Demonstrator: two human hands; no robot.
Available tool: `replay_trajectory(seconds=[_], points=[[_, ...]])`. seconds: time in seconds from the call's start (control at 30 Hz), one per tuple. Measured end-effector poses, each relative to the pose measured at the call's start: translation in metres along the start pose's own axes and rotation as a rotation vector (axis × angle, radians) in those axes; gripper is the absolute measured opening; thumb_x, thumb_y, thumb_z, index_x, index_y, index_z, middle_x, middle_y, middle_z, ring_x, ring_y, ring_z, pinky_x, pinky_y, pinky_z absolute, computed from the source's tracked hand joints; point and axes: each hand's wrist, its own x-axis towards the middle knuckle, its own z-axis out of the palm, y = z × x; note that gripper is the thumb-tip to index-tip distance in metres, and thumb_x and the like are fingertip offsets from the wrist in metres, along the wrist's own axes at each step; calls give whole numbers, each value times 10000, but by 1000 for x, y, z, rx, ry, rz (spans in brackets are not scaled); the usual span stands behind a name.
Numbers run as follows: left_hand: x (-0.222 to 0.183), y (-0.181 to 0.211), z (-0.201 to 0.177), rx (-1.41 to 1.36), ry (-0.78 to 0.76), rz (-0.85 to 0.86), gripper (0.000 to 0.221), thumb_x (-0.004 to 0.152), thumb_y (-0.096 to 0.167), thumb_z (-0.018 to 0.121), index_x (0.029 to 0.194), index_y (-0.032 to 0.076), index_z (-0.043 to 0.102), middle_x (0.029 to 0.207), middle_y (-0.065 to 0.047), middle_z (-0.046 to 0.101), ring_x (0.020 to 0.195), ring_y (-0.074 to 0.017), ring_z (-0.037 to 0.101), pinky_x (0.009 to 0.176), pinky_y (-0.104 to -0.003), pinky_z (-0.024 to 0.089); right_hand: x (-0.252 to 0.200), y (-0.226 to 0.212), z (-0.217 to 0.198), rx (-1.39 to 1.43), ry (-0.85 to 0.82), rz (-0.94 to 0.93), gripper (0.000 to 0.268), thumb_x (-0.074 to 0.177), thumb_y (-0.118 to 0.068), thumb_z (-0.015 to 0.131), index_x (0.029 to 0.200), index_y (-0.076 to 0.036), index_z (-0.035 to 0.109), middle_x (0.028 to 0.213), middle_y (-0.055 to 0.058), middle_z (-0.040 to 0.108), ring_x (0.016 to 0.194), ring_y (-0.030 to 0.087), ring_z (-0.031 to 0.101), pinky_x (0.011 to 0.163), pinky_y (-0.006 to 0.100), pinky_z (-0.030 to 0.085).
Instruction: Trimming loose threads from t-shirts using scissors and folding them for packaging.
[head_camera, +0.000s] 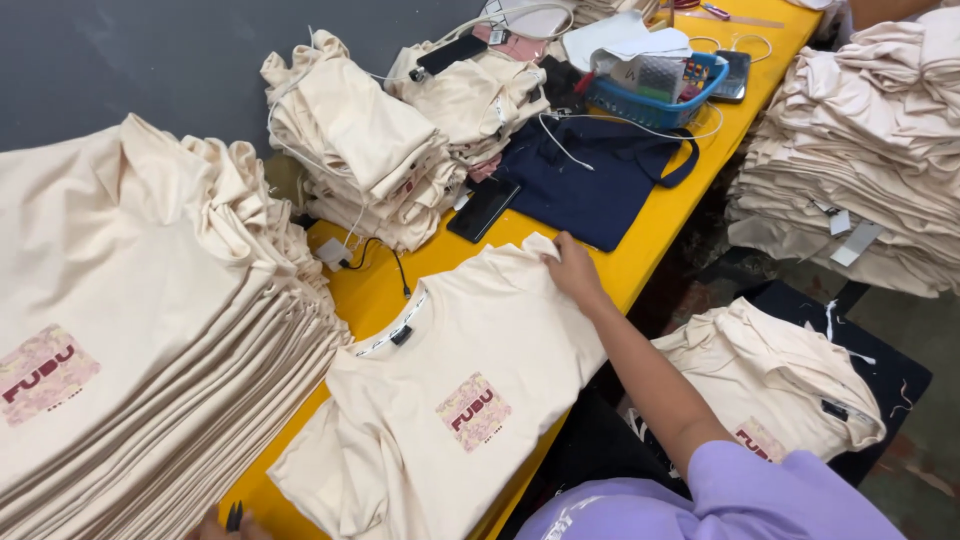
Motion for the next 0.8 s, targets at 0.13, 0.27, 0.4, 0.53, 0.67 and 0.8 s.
replay_trajectory(seconds=[0.13, 0.27, 0.4, 0.53, 0.67, 0.8], points=[[43, 206, -11, 33, -102, -17, 509, 906, 270, 695, 1383, 97, 649, 1251, -230, 591, 1234, -460, 571, 1053, -576, 439, 20, 25, -2, 322, 63, 41, 405, 889, -67, 610, 1277, -113, 500, 1112, 236, 693, 1068, 405, 671, 925, 510, 530], [68, 357, -27, -171, -524, 110, 351, 957, 262, 609, 1253, 88, 676, 1158, -208, 675, 1147, -447, 641, 929, -579, 519, 38, 63, 2, 335, 136, 36, 443, 825, -145, 727, 1249, -195, 611, 1014, 130, 718, 943, 317, 691, 840, 443, 551], [83, 415, 49, -138, -704, 235, 326, 990, 321, 570, 1234, 144, 693, 1173, -114, 686, 1166, -352, 658, 934, -513, 534, 15, 36, -15, -52, 118, -112, 314, 774, -172, 826, 1058, -88, 722, 949, 118, 683, 907, 334, 709, 800, 449, 576], [108, 428, 130, -107, -669, 152, 376, 978, 353, 614, 1258, 108, 670, 1231, -143, 633, 1159, -378, 644, 909, -517, 553, -4, 3, -30, -156, 119, -133, 220, 818, -266, 782, 944, -153, 641, 923, 73, 638, 943, 332, 678, 833, 464, 547], [126, 412, 187, -145, -526, -177, 501, 1021, 475, 571, 1280, 47, 595, 1222, -193, 575, 1166, -408, 606, 896, -538, 554, 1, -2, -29, 129, 3, -80, 149, 853, -215, 705, 865, -143, 575, 752, 59, 648, 745, 255, 672, 681, 399, 529], [131, 429, 195, -144, -498, -170, 494, 983, 466, 653, 1251, 60, 563, 1137, -163, 620, 1119, -388, 641, 900, -547, 542, 32, 37, -5, 478, -130, -92, 158, 852, -130, 714, 925, -127, 575, 739, 9, 617, 678, 177, 622, 610, 298, 513]])
